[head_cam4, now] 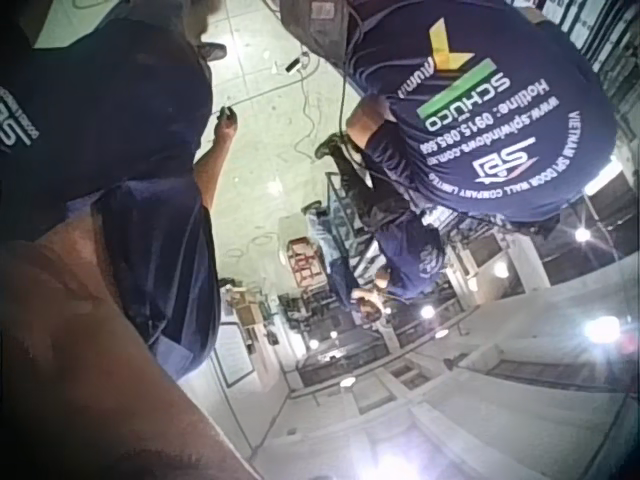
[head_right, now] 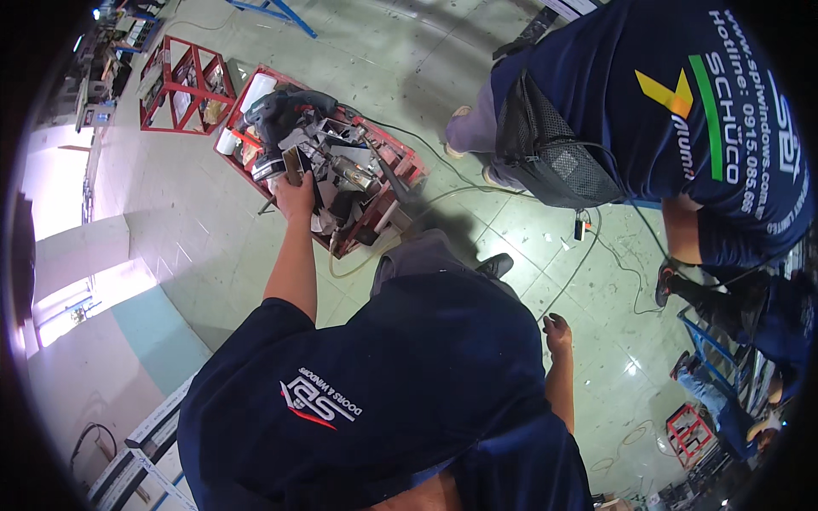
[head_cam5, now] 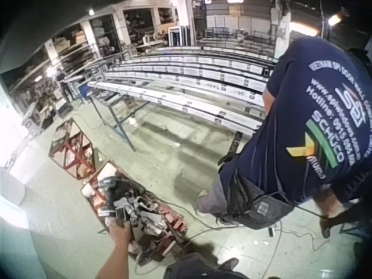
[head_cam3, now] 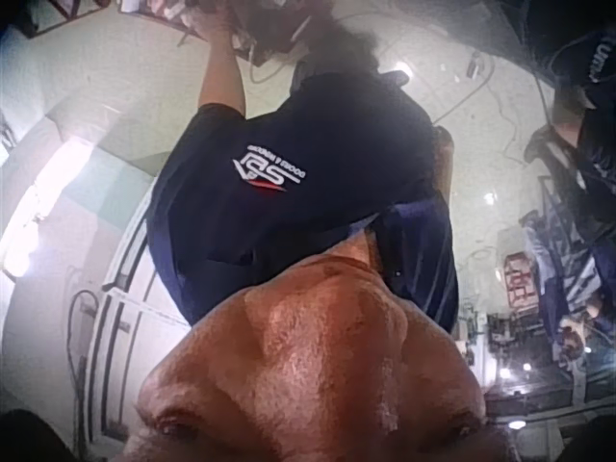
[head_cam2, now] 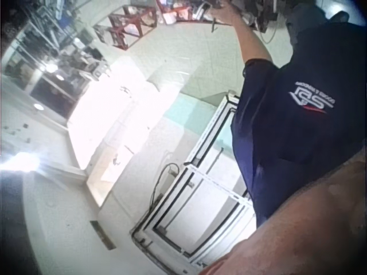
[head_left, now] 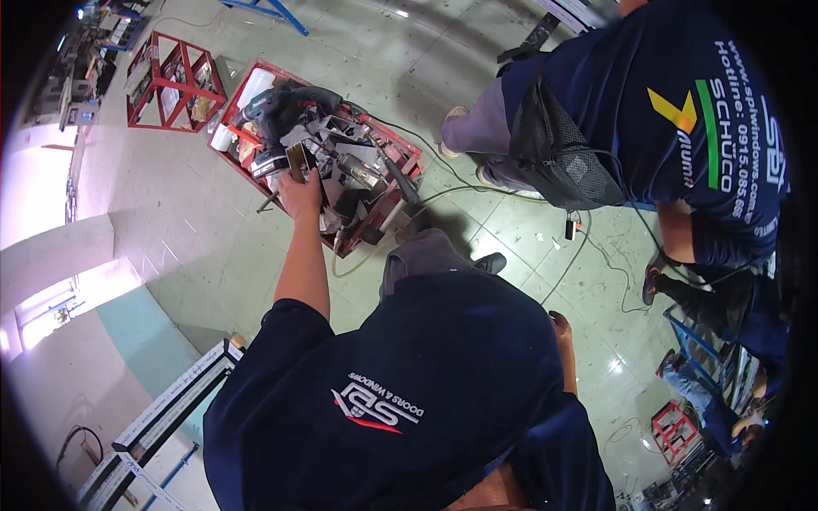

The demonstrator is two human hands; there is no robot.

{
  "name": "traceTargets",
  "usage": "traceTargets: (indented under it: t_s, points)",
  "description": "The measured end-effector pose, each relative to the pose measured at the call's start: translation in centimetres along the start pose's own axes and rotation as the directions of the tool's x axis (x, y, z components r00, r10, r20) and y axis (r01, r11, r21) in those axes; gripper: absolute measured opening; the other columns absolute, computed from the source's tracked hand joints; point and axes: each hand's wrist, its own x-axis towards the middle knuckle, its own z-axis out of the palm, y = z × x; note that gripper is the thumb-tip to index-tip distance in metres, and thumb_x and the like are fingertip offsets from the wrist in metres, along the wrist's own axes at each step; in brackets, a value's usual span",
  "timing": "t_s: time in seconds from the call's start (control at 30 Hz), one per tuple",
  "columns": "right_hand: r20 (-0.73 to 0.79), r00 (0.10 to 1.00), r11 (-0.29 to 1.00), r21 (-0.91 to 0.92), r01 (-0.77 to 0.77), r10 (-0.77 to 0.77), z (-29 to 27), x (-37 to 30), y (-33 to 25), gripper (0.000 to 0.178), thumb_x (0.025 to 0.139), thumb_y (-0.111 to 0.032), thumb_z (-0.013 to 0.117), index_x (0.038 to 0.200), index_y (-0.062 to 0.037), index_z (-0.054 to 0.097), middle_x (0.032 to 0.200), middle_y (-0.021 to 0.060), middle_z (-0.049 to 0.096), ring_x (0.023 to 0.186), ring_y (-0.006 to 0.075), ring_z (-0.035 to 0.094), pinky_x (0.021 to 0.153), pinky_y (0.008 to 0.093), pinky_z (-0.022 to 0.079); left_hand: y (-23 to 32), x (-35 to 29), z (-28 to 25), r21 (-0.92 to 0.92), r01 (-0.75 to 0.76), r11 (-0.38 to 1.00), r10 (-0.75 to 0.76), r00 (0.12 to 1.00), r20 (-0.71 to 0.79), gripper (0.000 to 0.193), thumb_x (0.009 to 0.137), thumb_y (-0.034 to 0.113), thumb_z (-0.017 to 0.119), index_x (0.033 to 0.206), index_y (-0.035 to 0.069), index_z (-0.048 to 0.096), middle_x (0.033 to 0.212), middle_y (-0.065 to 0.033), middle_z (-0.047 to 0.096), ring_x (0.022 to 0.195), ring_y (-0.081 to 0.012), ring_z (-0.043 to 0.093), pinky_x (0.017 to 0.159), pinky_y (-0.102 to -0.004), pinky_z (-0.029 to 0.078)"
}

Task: Assembling and inspecting aluminum window frame components with a colleague on a fabrication floor.

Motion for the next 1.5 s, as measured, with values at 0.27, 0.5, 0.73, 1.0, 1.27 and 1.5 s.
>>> traceTargets:
  t_s: [0.27, 0.5, 0.73, 1.0, 1.27, 1.5]
  points:
    - [-0.017, 0.997, 0.997, 0.005, -0.076, 0.076, 0.7, -2.3, 3.5, 0.063, 0.103, -0.038, 0.075, 0.151, 0.0011, 0.063, 0.126, 0.0209, 0.079, 0.104, 0.0255, 0.077, 0.091, 0.0387, 0.06, 7.0, 2.0, 3.6, 0.119, -0.537, 0.835, 0.542, 0.84, -0.009, 0.061, 0.087, 0.044, 0.084, 0.136, 0.01, 0.07, 0.142, -0.0179, 0.067, 0.14, -0.0383, 0.058, 0.12, -0.0548, 0.04]
    - [-0.121, 0.985, 0.989, 0.104, -0.107, 0.12, 2.8, -3.3, 1.9, 0.064, 0.101, -0.039, 0.074, 0.148, 0.0038, 0.065, 0.123, 0.0228, 0.08, 0.1, 0.0259, 0.079, 0.092, 0.04, 0.06, 18.5, 3.8, 10.5, 0.387, -0.779, 0.493, 0.498, 0.617, 0.609, 0.051, 0.091, 0.05, 0.076, 0.127, 0.014, 0.081, 0.137, -0.0144, 0.075, 0.138, -0.0361, 0.063, 0.116, -0.0547, 0.047]
    - [-0.149, 0.975, 0.981, 0.122, -0.148, 0.166, -2.4, -3.9, 7.6, 0.063, 0.102, -0.045, 0.075, 0.146, -0.0011, 0.067, 0.137, 0.0247, 0.075, 0.128, 0.0366, 0.073, 0.11, 0.0431, 0.056, 20.3, -3.5, 14.6, 0.431, -0.827, 0.362, 0.662, 0.553, 0.506, 0.039, 0.087, 0.049, 0.077, 0.1, 0.014, 0.086, 0.103, -0.0159, 0.084, 0.104, -0.0369, 0.079, 0.099, -0.057, 0.051]
    - [-0.116, 0.97, 0.977, 0.041, -0.211, 0.214, -11.3, -11.5, 30.6, 0.077, 0.096, -0.062, 0.072, 0.147, -0.004, 0.069, 0.14, 0.0228, 0.074, 0.133, 0.0395, 0.069, 0.115, 0.0449, 0.053, 24.3, -15.4, 2.4, 0.346, -0.705, 0.619, 0.7, 0.695, 0.164, 0.059, 0.106, 0.06, 0.06, 0.116, 0.006, 0.082, 0.102, -0.02, 0.082, 0.095, -0.0433, 0.078, 0.08, -0.0555, 0.061]
    - [-0.177, 0.976, 0.974, 0.208, -0.09, 0.128, -27.0, -15.8, 51.2, 0.065, 0.102, -0.053, 0.07, 0.143, -0.0021, 0.07, 0.136, 0.0236, 0.076, 0.127, 0.0374, 0.073, 0.111, 0.0432, 0.055, 30.0, -58.8, -4.1, -0.51, -0.717, 0.475, 0.855, 0.238, 0.461, 0.033, 0.098, 0.01, 0.065, 0.126, -0.004, 0.076, 0.109, -0.012, 0.077, 0.096, -0.0228, 0.071, 0.091, -0.0358, 0.059]
    - [-0.263, 0.951, 0.654, 0.693, 0.303, -0.162, -46.5, -8.9, 44.5, 0.055, 0.107, -0.039, 0.077, 0.149, -0.0049, 0.066, 0.127, 0.0017, 0.075, 0.115, 0.0146, 0.068, 0.102, 0.033, 0.053, 48.7, -95.2, -4.8, -0.903, -0.346, 0.253, 0.831, -0.401, 0.386, 0.02, 0.101, 0.01, 0.07, 0.115, -0.004, 0.074, 0.114, -0.0196, 0.075, 0.104, -0.0371, 0.073, 0.092, -0.0418, 0.057]
